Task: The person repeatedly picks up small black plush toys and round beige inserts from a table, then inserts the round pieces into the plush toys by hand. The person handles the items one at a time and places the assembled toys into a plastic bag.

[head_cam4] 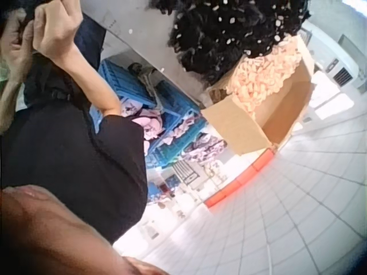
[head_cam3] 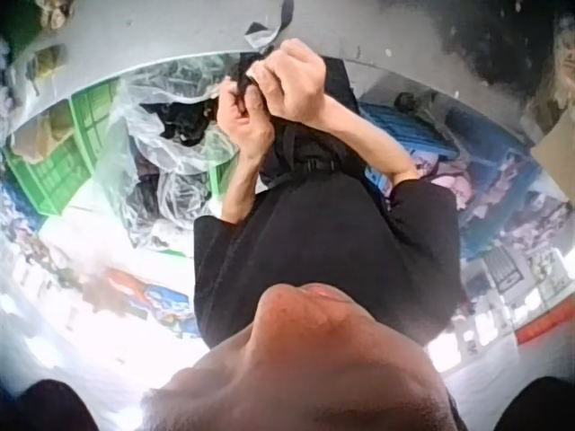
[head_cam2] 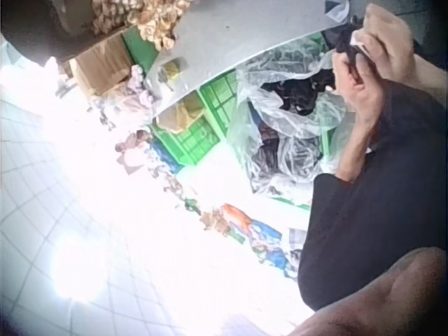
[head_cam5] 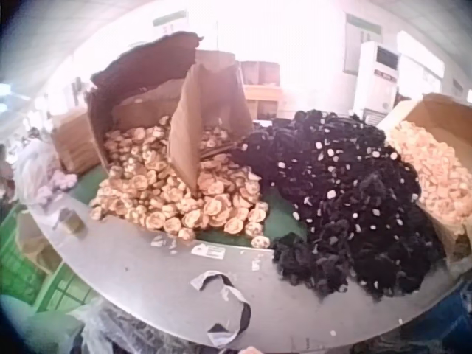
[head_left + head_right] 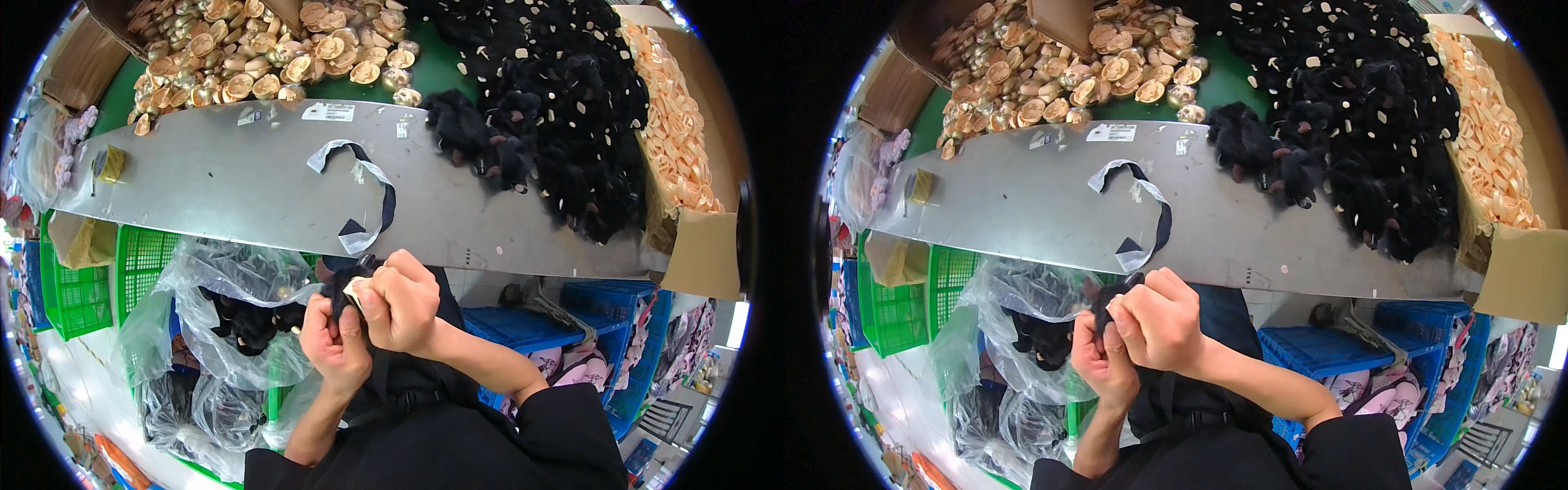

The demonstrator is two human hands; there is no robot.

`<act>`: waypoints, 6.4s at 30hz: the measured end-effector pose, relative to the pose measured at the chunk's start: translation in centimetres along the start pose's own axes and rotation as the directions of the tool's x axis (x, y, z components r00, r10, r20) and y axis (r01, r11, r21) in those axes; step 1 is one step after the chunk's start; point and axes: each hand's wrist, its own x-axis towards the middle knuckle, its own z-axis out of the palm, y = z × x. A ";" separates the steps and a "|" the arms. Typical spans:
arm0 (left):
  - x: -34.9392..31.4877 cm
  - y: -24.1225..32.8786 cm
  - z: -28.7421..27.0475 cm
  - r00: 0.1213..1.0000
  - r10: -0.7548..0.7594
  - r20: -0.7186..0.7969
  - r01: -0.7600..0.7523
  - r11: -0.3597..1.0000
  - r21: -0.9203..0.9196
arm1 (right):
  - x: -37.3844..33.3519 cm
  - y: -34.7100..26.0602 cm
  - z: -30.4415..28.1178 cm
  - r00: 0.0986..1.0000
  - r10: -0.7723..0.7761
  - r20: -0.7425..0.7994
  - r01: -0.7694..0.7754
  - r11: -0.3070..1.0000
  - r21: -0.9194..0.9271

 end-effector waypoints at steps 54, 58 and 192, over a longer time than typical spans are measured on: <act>-0.9 -0.7 -3.7 0.998 -0.056 -0.024 0.058 0.993 0.105 | -0.2 -0.4 -0.7 0.867 0.258 0.427 -0.343 0.929 0.136; -2.1 -1.3 -4.4 0.997 0.039 0.061 -0.052 0.971 0.234 | -0.9 -0.5 0.4 0.844 0.296 0.447 -0.322 0.947 -0.019; 2.5 4.1 -8.1 0.788 -0.580 -0.206 0.308 0.662 -0.683 | 3.3 -3.8 2.2 0.508 0.525 0.683 -0.858 0.382 0.344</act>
